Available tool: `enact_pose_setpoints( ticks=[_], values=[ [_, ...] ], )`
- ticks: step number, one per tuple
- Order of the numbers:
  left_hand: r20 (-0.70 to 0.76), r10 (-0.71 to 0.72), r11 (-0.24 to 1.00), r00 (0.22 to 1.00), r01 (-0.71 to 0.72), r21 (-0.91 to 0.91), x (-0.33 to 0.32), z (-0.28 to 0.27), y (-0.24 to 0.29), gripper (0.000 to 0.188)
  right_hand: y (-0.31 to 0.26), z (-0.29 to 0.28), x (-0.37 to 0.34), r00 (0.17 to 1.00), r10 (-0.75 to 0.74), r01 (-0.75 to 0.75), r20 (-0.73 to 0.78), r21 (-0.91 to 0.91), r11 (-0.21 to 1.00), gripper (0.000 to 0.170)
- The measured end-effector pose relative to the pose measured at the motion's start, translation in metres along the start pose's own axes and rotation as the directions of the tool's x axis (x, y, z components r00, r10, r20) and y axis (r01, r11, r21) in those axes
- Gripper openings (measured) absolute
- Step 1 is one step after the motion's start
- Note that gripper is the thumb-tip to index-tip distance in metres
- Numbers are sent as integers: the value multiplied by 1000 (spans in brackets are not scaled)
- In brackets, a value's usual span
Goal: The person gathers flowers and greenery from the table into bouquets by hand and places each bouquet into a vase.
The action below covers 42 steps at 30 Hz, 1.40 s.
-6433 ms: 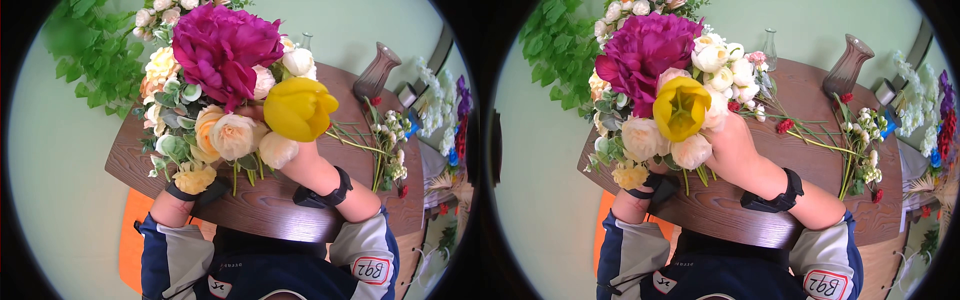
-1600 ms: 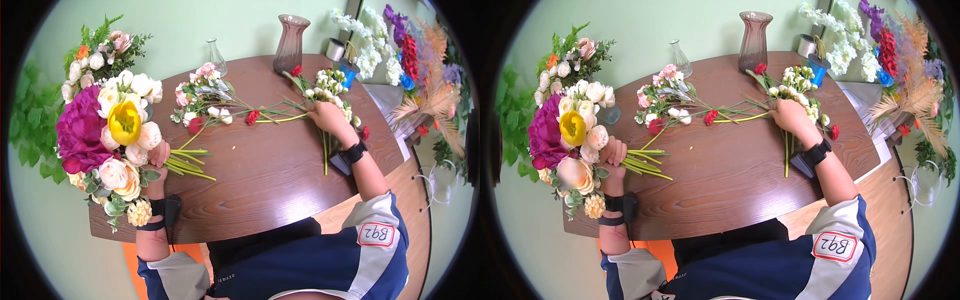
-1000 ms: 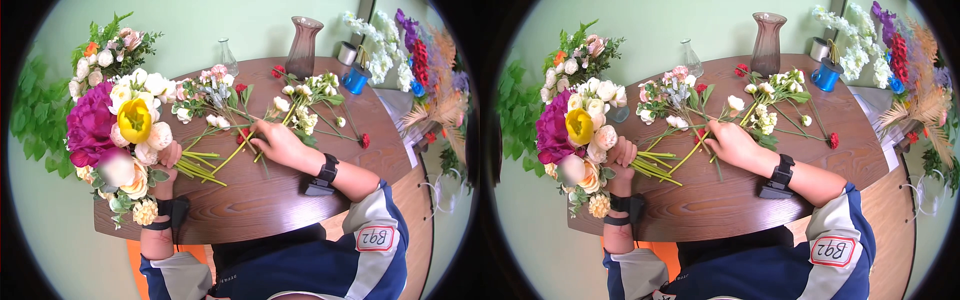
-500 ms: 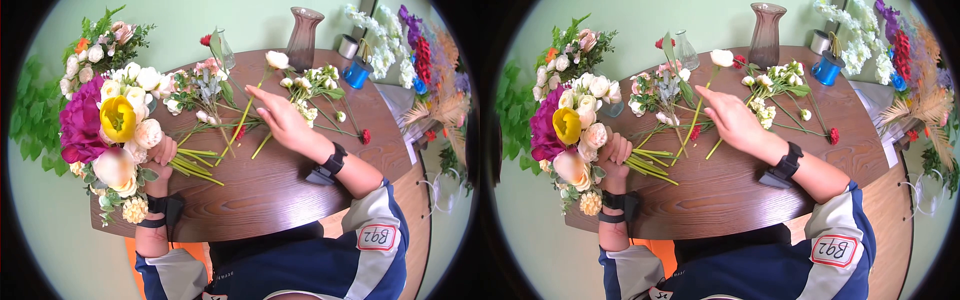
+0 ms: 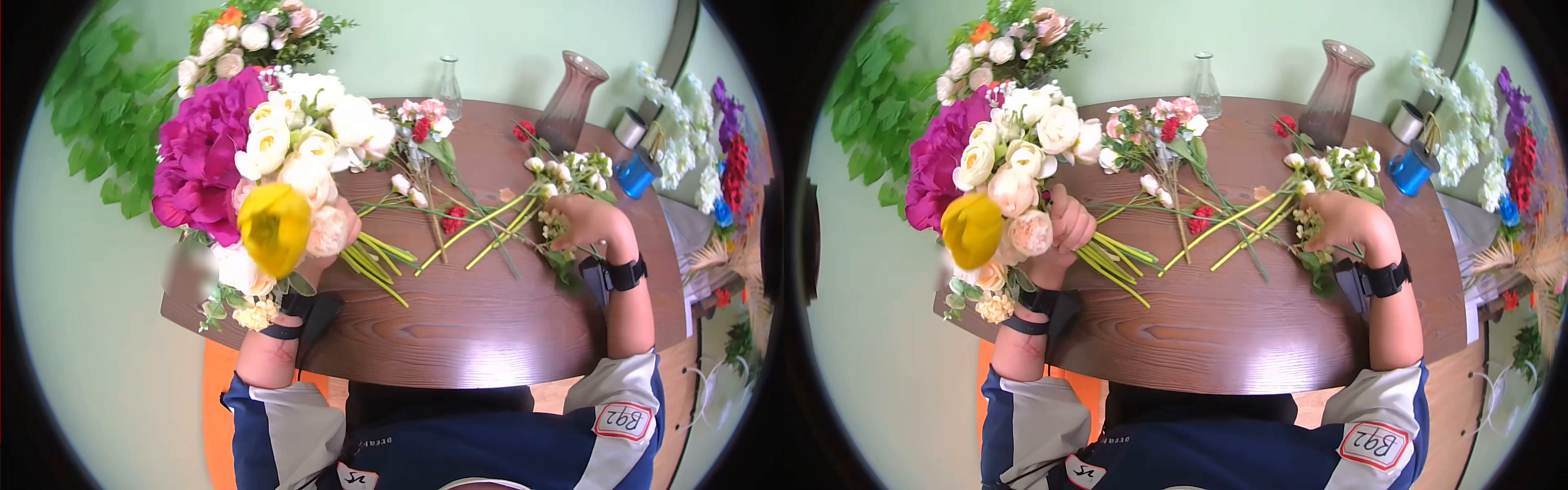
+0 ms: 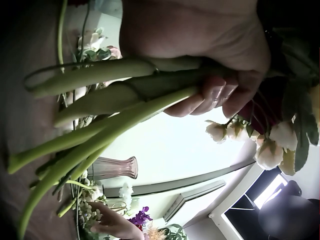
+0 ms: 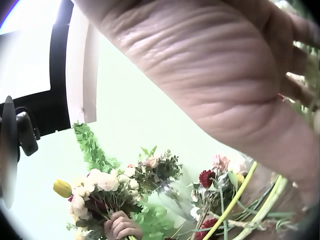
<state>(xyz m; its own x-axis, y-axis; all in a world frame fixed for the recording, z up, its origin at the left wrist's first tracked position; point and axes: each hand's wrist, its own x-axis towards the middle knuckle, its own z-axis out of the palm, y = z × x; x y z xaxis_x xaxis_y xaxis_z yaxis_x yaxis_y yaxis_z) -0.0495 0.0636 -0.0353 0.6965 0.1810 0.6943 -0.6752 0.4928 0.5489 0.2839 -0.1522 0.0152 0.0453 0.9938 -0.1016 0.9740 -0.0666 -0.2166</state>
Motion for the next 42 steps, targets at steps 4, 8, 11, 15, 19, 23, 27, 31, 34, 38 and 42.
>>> enact_pose_setpoints(
  ticks=[4, 8, 11, 15, 19, 23, 27, 31, 34, 38, 42],
  values=[
    [-89, 53, 995, 995, -45, 87, -49, 17, 15, 16, -10, -11, 5, 994, 104, -101, -35, 70, 992, 39],
    [-190, 130, 980, 973, -98, 171, -50, 12, 24, 15, -30, -44, -11, 836, 102, -15, -539, 164, 986, 28],
    [-266, 200, 963, 943, -140, 229, -49, 9, 16, 15, -53, -70, -23, 587, -49, 132, -808, 36, 991, 26],
    [-370, 275, 940, 888, -166, 298, -46, 2, 15, 17, -99, -93, -28, 238, -251, 334, -938, -164, 928, 23],
    [-456, 342, 913, 822, -176, 368, -51, 1, 9, 19, -140, -103, -39, 7, -498, 113, -867, -494, 862, 25],
    [-522, 399, 886, 754, -170, 432, -69, 7, 3, 22, -141, -89, -38, -328, -194, 163, -924, -258, 952, 24],
    [-591, 434, 868, 680, -139, 478, -89, 5, 8, 26, -141, -106, -39, -412, -421, 209, -808, -533, 820, 23],
    [-644, 473, 850, 601, -118, 514, -96, -3, 8, 29, -138, -110, -43, -486, -273, 338, -830, -467, 817, 23],
    [-658, 341, 909, 672, -55, 414, -113, -13, 16, 42, -128, -108, -56, -489, -204, 387, -848, -421, 820, 23],
    [-672, 307, 891, 674, 44, 451, -113, -18, 25, 44, -130, -111, -47, -501, -230, 354, -835, -439, 826, 22],
    [-581, 482, 645, 656, 183, 742, -111, -21, 17, 42, -117, -115, -37, -421, -490, 219, -764, -609, 762, 26]
  ],
)
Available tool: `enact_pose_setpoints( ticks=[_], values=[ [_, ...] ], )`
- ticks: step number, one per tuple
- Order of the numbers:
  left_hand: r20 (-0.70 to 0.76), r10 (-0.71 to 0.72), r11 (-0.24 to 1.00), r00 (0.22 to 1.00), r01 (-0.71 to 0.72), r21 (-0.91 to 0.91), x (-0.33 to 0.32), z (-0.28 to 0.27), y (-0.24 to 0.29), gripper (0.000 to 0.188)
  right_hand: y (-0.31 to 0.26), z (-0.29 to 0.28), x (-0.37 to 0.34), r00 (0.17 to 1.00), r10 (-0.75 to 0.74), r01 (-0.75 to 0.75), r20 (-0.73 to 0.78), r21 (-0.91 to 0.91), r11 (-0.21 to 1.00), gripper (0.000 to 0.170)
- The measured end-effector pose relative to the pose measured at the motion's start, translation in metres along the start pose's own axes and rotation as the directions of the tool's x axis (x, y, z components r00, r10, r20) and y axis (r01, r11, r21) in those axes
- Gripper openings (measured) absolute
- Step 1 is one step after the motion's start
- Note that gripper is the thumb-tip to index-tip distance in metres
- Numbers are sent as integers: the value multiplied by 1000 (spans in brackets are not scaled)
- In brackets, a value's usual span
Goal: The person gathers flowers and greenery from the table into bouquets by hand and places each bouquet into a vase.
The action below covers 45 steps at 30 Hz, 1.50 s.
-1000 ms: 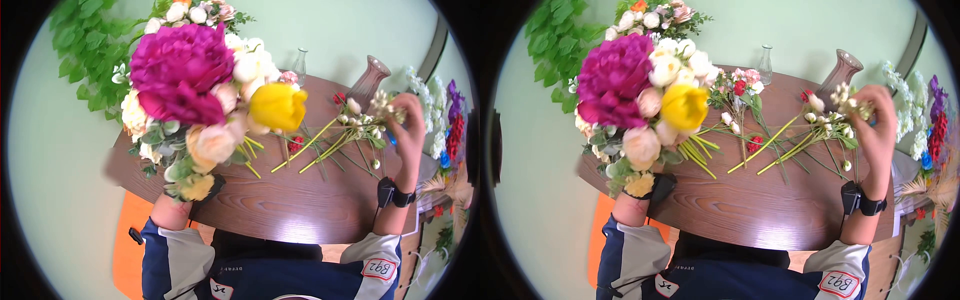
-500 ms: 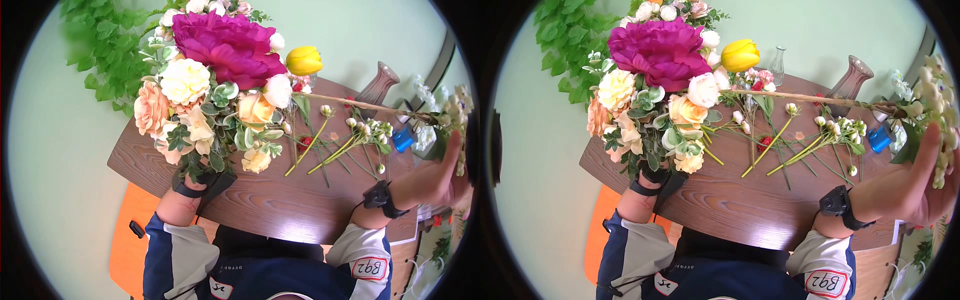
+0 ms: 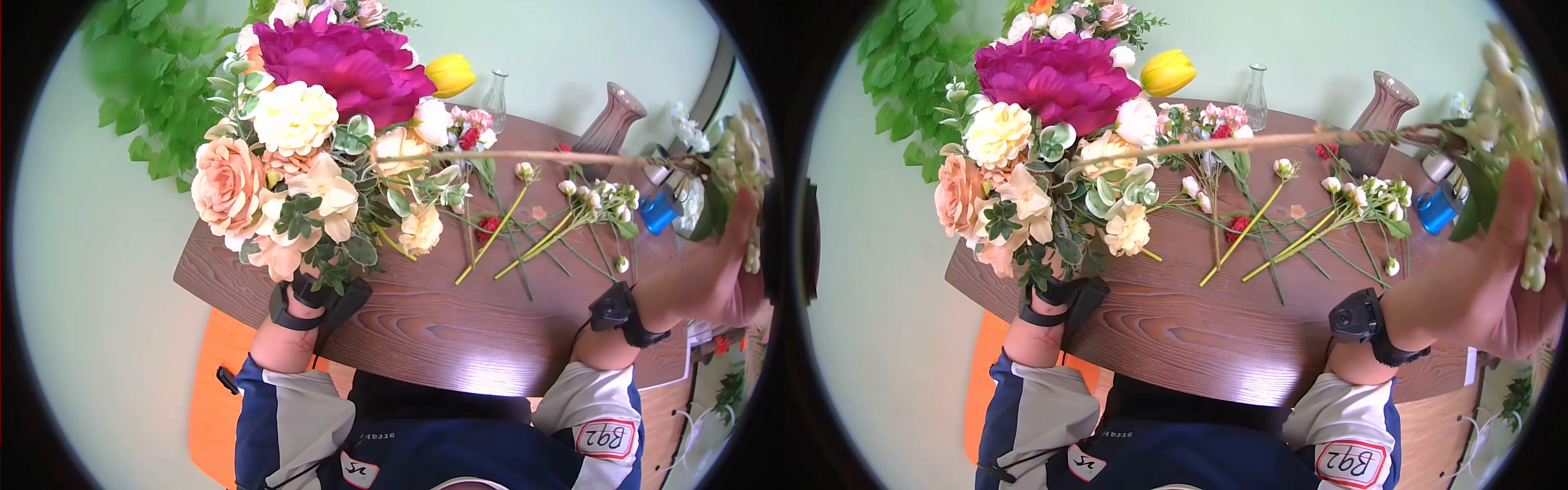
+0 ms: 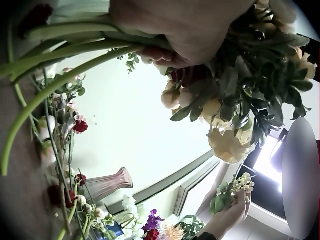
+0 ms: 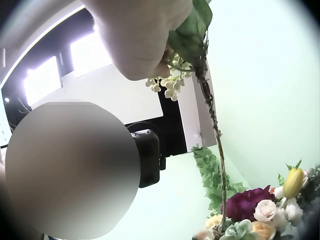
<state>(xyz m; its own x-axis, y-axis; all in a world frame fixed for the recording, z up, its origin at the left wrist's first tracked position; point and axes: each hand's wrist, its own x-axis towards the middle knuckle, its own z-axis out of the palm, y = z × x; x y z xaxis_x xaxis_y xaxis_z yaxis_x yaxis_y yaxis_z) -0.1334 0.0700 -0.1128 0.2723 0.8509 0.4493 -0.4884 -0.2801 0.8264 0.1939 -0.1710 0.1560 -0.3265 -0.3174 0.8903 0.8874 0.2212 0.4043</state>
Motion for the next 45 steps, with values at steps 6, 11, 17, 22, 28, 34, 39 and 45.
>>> enact_pose_setpoints(
  ticks=[6, 11, 17, 22, 28, 34, 39, 45],
  values=[
    [33, 126, 988, 991, -123, -91, 1, 5, 27, 43, -46, 30, -18, 933, 280, -341, -227, -306, 889, 26],
    [39, 246, 950, 968, -233, -206, -5, 48, 49, 45, -45, 24, -27, 972, 225, -232, -72, -119, 965, 27],
    [19, 394, 867, 919, -364, -340, 9, 83, 82, 47, -76, 25, 2, 847, 140, -229, 513, 113, 967, 34],
    [-15, 512, 766, 859, -464, -445, -3, 108, 111, 49, -88, 68, -20, 898, 112, -312, 425, 435, 845, 17],
    [6, 264, 817, 964, -220, -532, -5, 97, 133, 49, -102, 92, -42, 893, 72, -341, 445, 562, 753, 13],
    [206, 273, 960, 940, -278, -3, -6, 95, 130, 46, -100, 93, -51, 783, 106, -503, 612, 524, 688, 31],
    [330, 186, 780, 925, -343, 523, -10, 79, 108, 43, -96, 106, -53, 851, 150, -372, 504, 375, 849, 67],
    [388, 83, 671, 918, -339, 659, -2, 64, 79, 42, -93, 112, -74, 513, 503, -845, 696, 306, 439, 60]
  ],
)
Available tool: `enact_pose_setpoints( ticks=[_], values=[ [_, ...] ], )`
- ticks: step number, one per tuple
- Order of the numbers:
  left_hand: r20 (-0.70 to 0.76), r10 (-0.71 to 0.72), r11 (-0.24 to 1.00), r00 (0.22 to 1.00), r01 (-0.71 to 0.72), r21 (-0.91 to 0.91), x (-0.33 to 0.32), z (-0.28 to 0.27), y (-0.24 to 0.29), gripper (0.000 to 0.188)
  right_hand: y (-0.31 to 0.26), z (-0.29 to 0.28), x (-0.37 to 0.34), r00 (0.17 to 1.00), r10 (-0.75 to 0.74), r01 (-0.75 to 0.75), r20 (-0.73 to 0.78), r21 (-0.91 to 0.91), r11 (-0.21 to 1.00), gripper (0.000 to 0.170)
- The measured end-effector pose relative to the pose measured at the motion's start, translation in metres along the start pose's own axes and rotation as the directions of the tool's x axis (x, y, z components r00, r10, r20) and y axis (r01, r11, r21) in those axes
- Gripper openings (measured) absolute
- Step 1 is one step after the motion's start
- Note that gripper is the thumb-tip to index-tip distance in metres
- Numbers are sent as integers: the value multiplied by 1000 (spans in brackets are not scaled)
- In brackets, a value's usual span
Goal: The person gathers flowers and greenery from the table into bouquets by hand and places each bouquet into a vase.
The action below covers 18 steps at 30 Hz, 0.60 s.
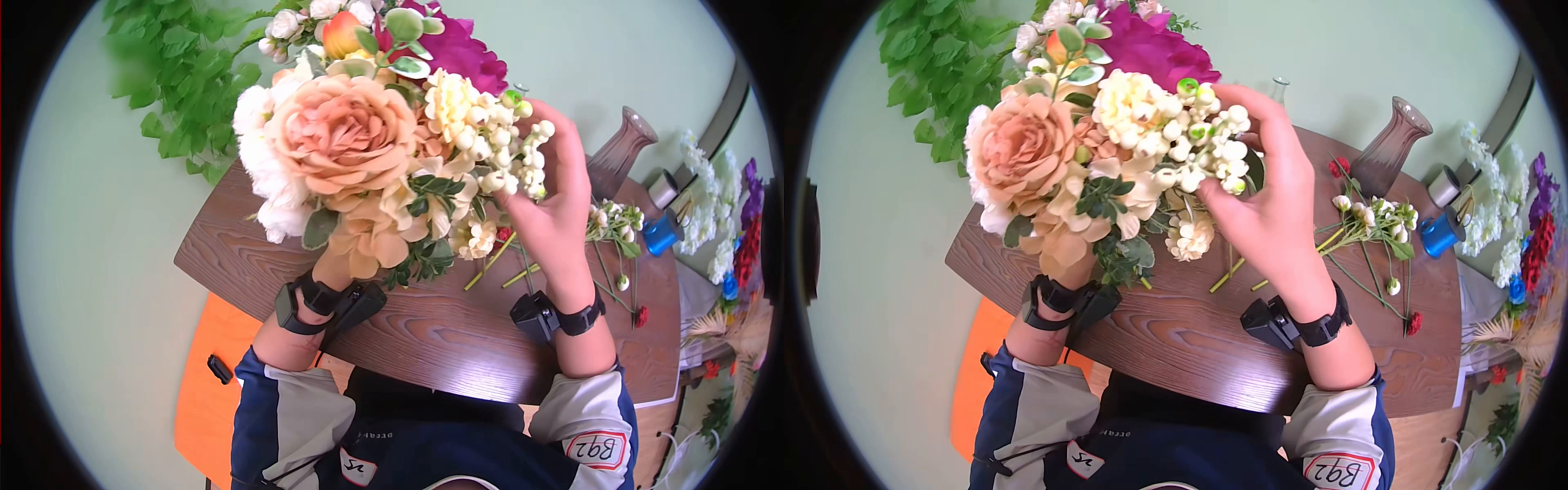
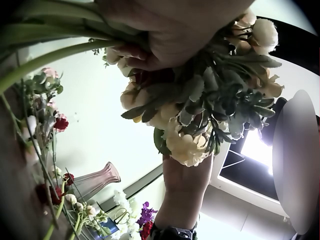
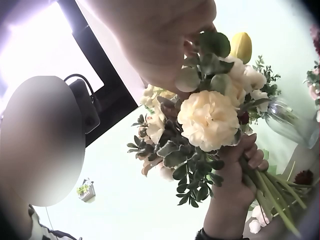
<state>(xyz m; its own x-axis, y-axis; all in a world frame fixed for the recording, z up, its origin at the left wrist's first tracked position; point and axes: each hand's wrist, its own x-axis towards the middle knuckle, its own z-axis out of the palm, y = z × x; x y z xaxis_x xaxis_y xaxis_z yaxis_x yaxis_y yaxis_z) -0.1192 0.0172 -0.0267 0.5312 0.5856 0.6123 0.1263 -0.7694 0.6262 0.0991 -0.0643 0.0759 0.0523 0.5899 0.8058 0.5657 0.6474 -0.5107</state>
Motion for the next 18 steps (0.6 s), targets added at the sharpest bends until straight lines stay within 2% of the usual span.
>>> enact_pose_setpoints(
  ticks=[2, 4, 5, 6, 8, 9, 10, 12, 14, 16, 18],
  values=[
    [22, 6, 986, 1000, -2, -167, 1, 1, -2, 41, -1, -1, -2, 1000, -15, 16, -19, 32, 999, 55],
    [44, 16, 943, 999, -1, -332, 1, 3, -6, 42, -2, -6, -3, 971, -236, 228, -42, -145, 963, 53],
    [54, 23, 911, 998, 1, -412, 1, 4, -7, 42, -7, -8, -3, 965, -258, 247, -51, -160, 956, 49],
    [64, 31, 872, 997, 4, -489, 1, 7, -9, 42, -10, -9, -3, 943, -321, 301, -89, -179, 937, 40],
    [84, 51, 775, 995, 14, -632, 0, 12, -13, 42, -16, -20, 1, 904, -423, 398, -68, -234, 887, 32],
    [94, 62, 717, 994, 21, -696, 0, 15, -15, 42, -24, -21, 0, 899, -431, 393, -83, -285, 874, 31],
    [105, 74, 654, 992, 31, -756, -1, 18, -18, 43, -25, -18, 6, 828, -548, 477, -121, -363, 801, 34],
    [86, 66, 678, 994, 19, -735, -4, 22, -17, 44, -44, -26, -1, 895, -447, 413, 11, -402, 817, 30],
    [184, -129, 236, 974, 210, -949, -5, 19, -13, 40, -47, -30, -1, 884, -467, 432, 24, -421, 797, 29],
    [184, -127, 278, 975, 213, -937, -8, 15, -13, 40, -53, -35, 0, 872, -487, 453, 39, -439, 776, 29],
    [173, -122, 358, 977, 206, -910, -2, 16, -12, 40, -60, -42, 1, 875, -485, 401, -8, -549, 733, 28]
  ],
)
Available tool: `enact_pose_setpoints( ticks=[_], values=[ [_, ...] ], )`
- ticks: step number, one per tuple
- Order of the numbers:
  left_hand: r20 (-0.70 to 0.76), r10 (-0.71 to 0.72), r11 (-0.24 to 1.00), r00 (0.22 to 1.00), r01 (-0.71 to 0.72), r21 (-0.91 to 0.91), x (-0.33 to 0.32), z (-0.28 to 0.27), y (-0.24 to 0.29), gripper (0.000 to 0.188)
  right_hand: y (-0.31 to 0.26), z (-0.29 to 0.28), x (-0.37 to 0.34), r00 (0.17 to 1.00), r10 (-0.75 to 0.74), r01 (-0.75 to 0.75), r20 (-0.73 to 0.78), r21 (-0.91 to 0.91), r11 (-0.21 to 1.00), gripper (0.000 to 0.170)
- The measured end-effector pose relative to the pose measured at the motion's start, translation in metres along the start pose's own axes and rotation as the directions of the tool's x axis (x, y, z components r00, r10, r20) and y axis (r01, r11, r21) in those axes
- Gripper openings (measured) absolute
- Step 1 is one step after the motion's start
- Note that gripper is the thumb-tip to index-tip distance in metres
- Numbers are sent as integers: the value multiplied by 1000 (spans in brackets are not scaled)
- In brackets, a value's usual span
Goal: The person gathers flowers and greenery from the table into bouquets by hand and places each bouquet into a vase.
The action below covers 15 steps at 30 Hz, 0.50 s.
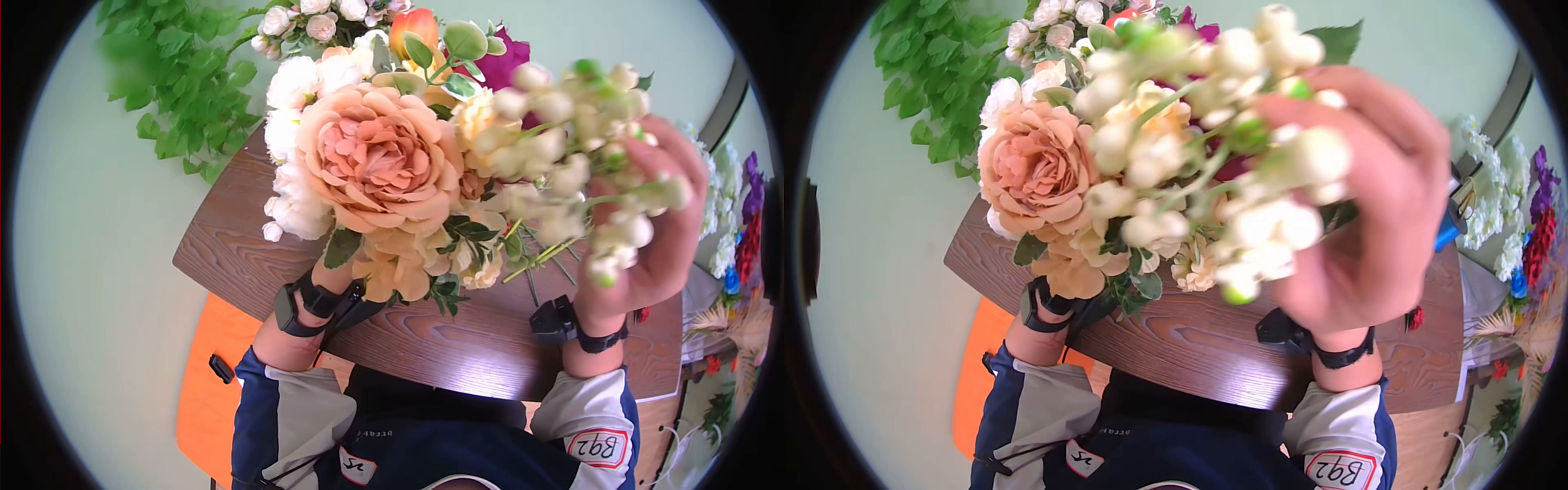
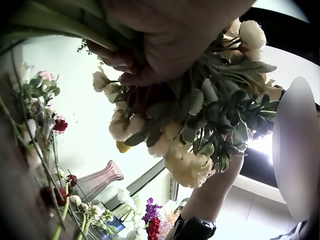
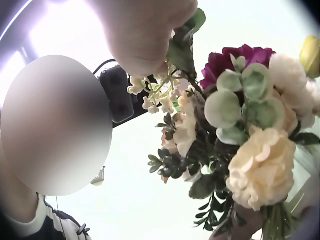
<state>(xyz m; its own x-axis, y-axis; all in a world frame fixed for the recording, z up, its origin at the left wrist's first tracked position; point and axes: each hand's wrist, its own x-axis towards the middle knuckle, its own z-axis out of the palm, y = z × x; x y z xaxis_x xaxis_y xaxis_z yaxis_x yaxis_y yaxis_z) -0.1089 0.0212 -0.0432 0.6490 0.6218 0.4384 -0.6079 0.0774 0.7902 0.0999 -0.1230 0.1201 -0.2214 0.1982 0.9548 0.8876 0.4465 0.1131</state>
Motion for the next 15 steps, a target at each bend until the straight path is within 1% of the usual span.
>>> enact_pose_setpoints(
  ticks=[1, 2, 4, 5, 6, 8, 9, 10, 12, 13, 14, 15],
  values=[
    [1, 6, 999, 1000, -6, 42, -15, -3, 4, 41, 11, 4, -5, 994, -33, 39, -104, 58, 998, 28],
    [1, 11, 996, 1000, -11, 83, -16, -3, 5, 41, 14, 3, -3, 989, -19, 31, -146, 84, 996, 26],
    [1, 20, 986, 1000, -20, 165, -7, -2, 4, 41, 29, 3, -5, 966, 1, 65, -259, 248, 967, 26],
    [1, 25, 978, 1000, -25, 205, -6, -1, 4, 41, 32, -3, -4, 970, -8, 41, -242, 132, 990, 26],
    [2, 31, 969, 1000, -31, 246, -5, 0, 4, 42, 38, -9, -4, 971, 57, -18, -232, 168, 986, 26],
    [4, 43, 944, 999, -42, 326, 5, 1, 4, 42, 46, -16, -4, 971, 47, -26, -233, 90, 996, 26],
    [6, 50, 930, 999, -49, 366, 4, 2, 5, 42, 49, -17, -2, 969, 7, 6, -246, 51, 999, 30],
    [8, 57, 913, 998, -55, 404, 3, 1, 6, 42, 52, -19, -2, 969, 8, 5, -246, 51, 999, 30],
    [12, 69, 875, 998, -66, 479, 3, 2, 8, 43, 55, -21, -1, 969, -14, 38, -247, 93, 995, 34],
    [14, 75, 855, 997, -72, 514, 3, 2, 8, 43, 52, -21, -2, 973, -12, 17, -228, 20, 1000, 36],
    [18, 80, 832, 997, -77, 549, 3, 2, 9, 43, 51, -20, -2, 979, -105, 116, -177, 50, 992, 25],
    [24, 84, 809, 996, -82, 582, 3, 3, 9, 43, 48, -19, -2, 983, -84, 99, -164, 83, 992, 27]
  ],
)
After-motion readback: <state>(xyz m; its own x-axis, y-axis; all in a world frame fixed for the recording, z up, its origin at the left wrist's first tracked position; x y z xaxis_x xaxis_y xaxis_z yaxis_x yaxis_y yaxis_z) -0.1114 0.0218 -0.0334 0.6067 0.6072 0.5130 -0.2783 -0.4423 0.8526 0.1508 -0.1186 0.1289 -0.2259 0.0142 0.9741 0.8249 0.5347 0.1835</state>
